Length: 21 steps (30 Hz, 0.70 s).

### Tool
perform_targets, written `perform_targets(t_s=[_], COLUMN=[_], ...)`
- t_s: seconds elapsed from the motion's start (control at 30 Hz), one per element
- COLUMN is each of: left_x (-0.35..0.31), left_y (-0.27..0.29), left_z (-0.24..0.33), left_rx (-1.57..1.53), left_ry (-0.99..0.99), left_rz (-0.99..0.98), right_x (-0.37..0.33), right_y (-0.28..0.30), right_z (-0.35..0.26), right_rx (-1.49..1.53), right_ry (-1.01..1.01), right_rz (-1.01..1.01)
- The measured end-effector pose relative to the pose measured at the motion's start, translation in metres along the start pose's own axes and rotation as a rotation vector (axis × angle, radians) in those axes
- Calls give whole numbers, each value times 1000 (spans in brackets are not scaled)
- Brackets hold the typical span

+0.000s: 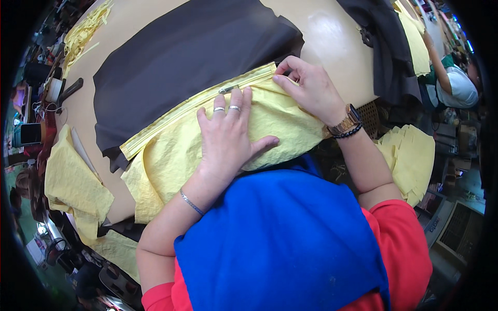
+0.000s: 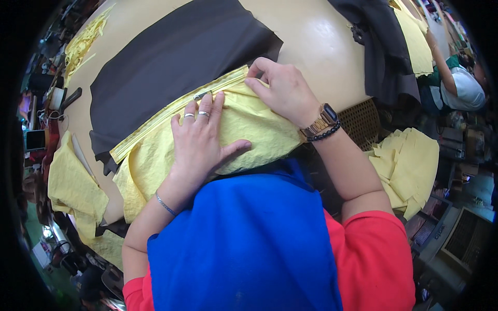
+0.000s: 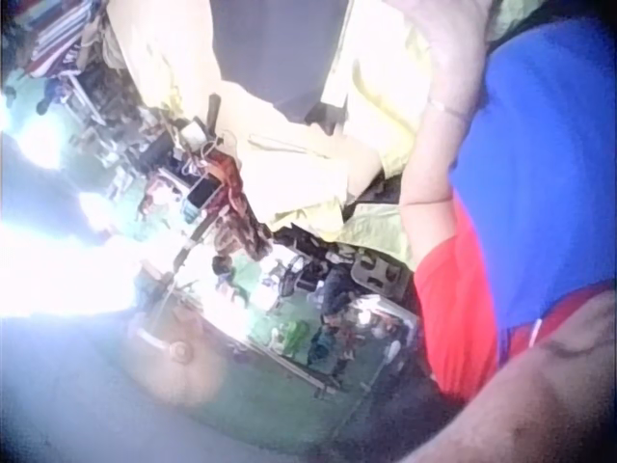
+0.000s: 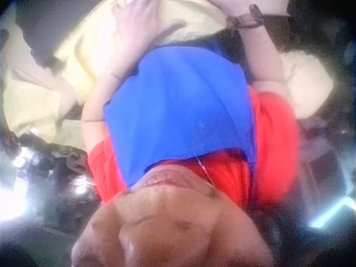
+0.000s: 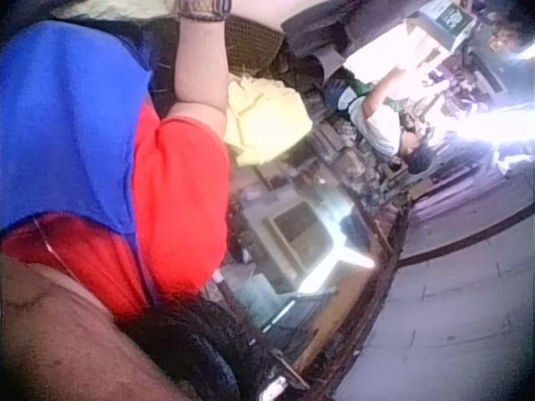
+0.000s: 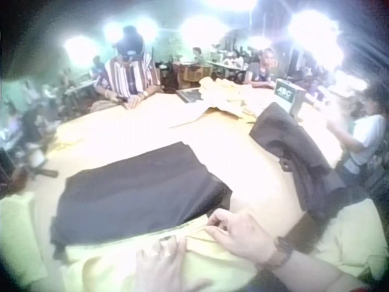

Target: The person aligns, folds, and presses yellow fabric pieces onto zippered base panels by hand, smoothing the material along the zipper edges.

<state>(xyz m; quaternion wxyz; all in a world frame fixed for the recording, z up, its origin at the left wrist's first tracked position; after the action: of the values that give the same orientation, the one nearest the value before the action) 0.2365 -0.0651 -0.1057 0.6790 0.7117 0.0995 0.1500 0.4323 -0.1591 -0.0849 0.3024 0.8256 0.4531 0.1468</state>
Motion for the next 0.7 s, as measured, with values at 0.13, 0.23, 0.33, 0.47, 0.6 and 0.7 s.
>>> perform_targets(t_s=[0.13, 0.23, 0.33, 0.47, 0.6, 0.7], left_x=[1, 2, 3, 7, 10, 13], left_y=[1, 2, 2, 1, 0, 5], left_z=[1, 2, 2, 5, 7, 7], left_rx=[18, 35, 33, 22, -18, -10], left_ry=[-11, -28, -22, -45, -63, -61], left_rz=[9, 39, 25, 48, 80, 28], right_x=[0, 1, 1, 2, 1, 3], right_y=[-4, -3, 0, -1, 1, 1], right_z=[6, 5, 0, 10, 13, 18], right_rx=[15, -7, 13, -46, -159, -67], right_ry=[109, 170, 99, 173, 253, 171], right_rz=[81, 96, 57, 94, 140, 85])
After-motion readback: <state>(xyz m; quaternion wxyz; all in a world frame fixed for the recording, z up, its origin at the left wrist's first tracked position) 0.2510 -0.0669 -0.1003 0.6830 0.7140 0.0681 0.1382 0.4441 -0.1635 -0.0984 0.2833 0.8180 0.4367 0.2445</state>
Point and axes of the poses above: each hand's wrist, its own x-axis towards the middle knuckle, its own y-axis out of the back of the hand, z = x × y, the point moved 3 cm from there along x, towards the middle knuckle, and after that the axes turned 5 degrees about x, right-handed, at the moved point
